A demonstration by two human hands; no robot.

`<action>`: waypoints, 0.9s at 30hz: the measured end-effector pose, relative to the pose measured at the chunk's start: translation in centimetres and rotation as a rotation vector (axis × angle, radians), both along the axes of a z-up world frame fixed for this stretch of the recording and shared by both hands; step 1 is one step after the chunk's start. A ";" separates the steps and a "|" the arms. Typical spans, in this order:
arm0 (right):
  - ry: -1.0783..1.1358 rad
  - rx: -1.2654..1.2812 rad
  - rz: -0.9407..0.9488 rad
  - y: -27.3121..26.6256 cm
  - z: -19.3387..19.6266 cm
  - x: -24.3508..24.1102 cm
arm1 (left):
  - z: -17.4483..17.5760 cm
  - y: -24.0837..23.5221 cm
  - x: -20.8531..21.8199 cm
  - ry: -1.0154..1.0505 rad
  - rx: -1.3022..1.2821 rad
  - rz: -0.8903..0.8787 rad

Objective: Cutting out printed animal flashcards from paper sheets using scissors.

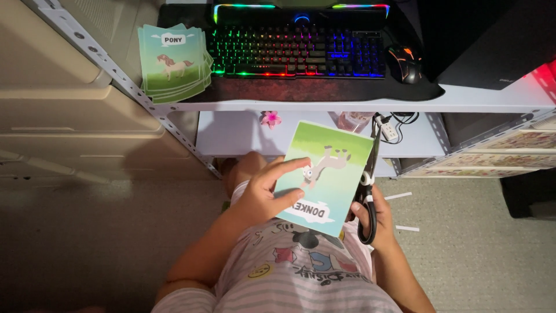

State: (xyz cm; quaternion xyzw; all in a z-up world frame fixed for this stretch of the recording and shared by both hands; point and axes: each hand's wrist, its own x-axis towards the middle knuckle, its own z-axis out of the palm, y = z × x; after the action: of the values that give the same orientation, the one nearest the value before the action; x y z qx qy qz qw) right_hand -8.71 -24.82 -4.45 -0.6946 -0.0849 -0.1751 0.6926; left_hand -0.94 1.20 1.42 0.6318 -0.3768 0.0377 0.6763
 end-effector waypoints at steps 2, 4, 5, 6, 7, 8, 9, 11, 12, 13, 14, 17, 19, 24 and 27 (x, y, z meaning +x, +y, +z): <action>0.017 -0.002 0.023 0.3 1.0 -0.1 | 0.3 0.3 0.6 -0.005 0.025 -0.004; 0.012 -0.018 0.035 0.4 1.2 0.0 | 0.7 0.6 1.2 -0.014 0.074 -0.013; 0.012 -0.018 0.036 0.3 0.9 -0.1 | 0.9 0.7 1.7 -0.015 0.074 -0.013; 0.019 -0.005 0.043 0.2 0.7 -0.2 | 1.1 0.9 2.1 -0.020 0.098 -0.016; 0.026 0.009 0.054 0.1 0.4 -0.2 | 1.3 1.1 2.5 -0.025 0.124 -0.016; 0.026 0.010 0.058 -0.5 0.0 -0.5 | 1.5 1.5 2.9 -0.025 0.125 -0.012; 0.074 -0.009 0.040 -0.9 -0.5 -0.4 | 1.8 2.1 3.3 -0.030 0.152 0.000; 0.115 -0.027 0.050 -1.7 -1.4 -0.4 | 2.2 3.6 4.6 -0.040 0.184 0.039; 0.213 -0.099 0.041 -2.2 -1.8 -0.4 | 2.4 4.5 5.5 0.015 0.407 0.000; 0.312 -0.176 0.029 -2.8 -2.1 -0.5 | 2.5 5.4 6.3 0.078 0.625 -0.043; 0.304 -0.178 0.053 -2.7 -2.0 -0.4 | 2.8 5.9 7.8 0.080 0.626 -0.017; 0.457 -0.272 0.016 -2.8 -2.3 -0.3 | 5.2 6.9 11.7 0.055 0.838 0.109; 0.515 -0.232 0.016 -2.8 -3.0 -0.4 | 9.7 6.8 13.4 -0.063 1.195 0.435; 0.573 -0.272 -0.010 -2.1 -3.5 -0.5 | 7.3 10.0 27.0 -0.807 1.558 0.950; 0.568 -0.340 -0.023 -2.3 -4.2 -0.5 | 6.8 9.6 31.2 -0.673 1.749 0.941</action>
State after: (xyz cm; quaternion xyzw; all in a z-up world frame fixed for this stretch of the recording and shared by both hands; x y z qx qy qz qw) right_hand -9.18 -27.15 -8.64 -0.8224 0.0916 0.0346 0.5605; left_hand 30.31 10.81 8.17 0.9402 -0.1575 0.1851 -0.2387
